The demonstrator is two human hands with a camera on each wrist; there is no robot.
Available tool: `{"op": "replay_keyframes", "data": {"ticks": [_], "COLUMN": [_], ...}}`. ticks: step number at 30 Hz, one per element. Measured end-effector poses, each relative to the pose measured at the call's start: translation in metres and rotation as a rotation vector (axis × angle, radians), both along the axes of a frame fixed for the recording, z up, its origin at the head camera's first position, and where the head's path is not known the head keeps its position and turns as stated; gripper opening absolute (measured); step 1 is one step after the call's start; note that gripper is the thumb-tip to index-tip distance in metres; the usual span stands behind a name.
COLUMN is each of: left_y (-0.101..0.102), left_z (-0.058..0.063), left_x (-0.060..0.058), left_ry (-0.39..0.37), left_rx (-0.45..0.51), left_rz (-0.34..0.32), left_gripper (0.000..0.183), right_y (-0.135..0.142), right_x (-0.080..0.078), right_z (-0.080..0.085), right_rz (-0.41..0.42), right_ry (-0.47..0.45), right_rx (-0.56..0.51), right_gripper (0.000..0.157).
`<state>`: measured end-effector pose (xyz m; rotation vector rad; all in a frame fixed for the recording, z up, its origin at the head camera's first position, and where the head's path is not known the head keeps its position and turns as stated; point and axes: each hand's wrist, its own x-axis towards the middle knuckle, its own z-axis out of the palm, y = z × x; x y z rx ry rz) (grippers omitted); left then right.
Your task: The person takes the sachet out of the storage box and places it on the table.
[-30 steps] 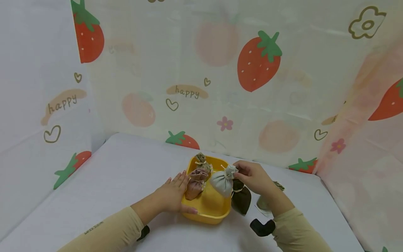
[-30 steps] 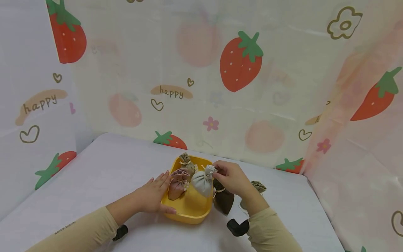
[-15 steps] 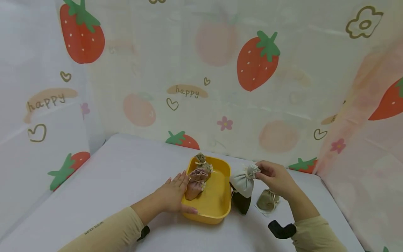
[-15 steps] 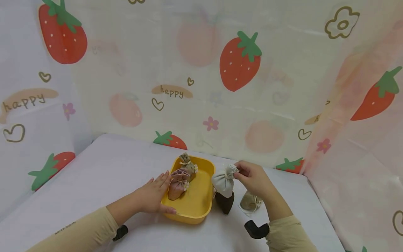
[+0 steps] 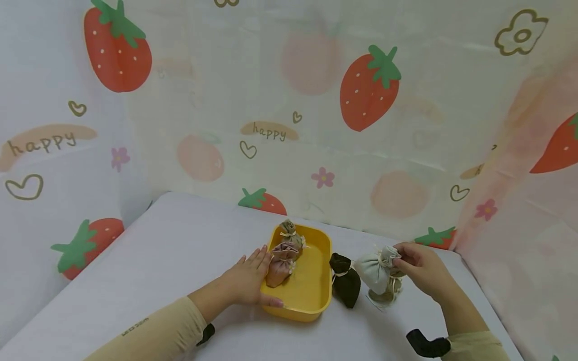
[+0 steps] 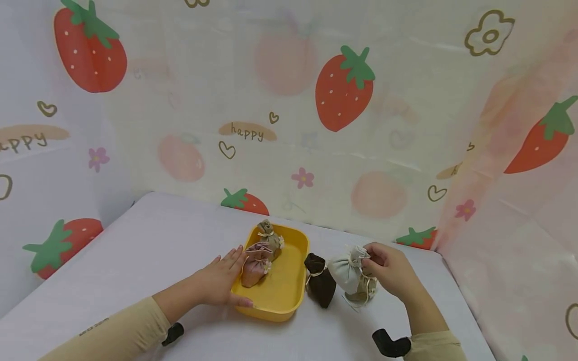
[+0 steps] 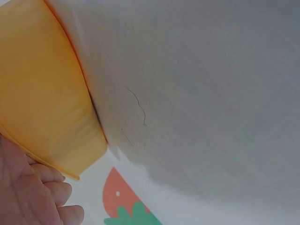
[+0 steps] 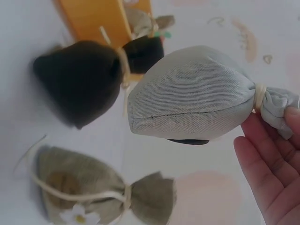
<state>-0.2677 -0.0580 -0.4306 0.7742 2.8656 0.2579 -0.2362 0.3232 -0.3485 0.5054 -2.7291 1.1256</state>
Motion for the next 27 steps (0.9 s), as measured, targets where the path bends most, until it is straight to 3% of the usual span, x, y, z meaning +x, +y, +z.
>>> {"op": "replay_keyframes", "data": {"ticks": [11,27], "left_y": [0.000,0.001], "left_z": [-0.001,0.000], "left_x": [-0.001,-0.002], "left_ry": [-0.002,-0.004], "left_rx": [-0.009,-0.013], "left_rz": [0.001,0.004], "left_gripper": [0.121,0.121], "right_y": [0.019,0.027], "right_x": [0.009,0.004], "right_z": [-0.013,-0.051], "right_rz": [0.015,0.028], "right_ry": [-0.087,-0.232], "right_rx": [-0.058,-0.125], "right_gripper": [0.015,0.015]}}
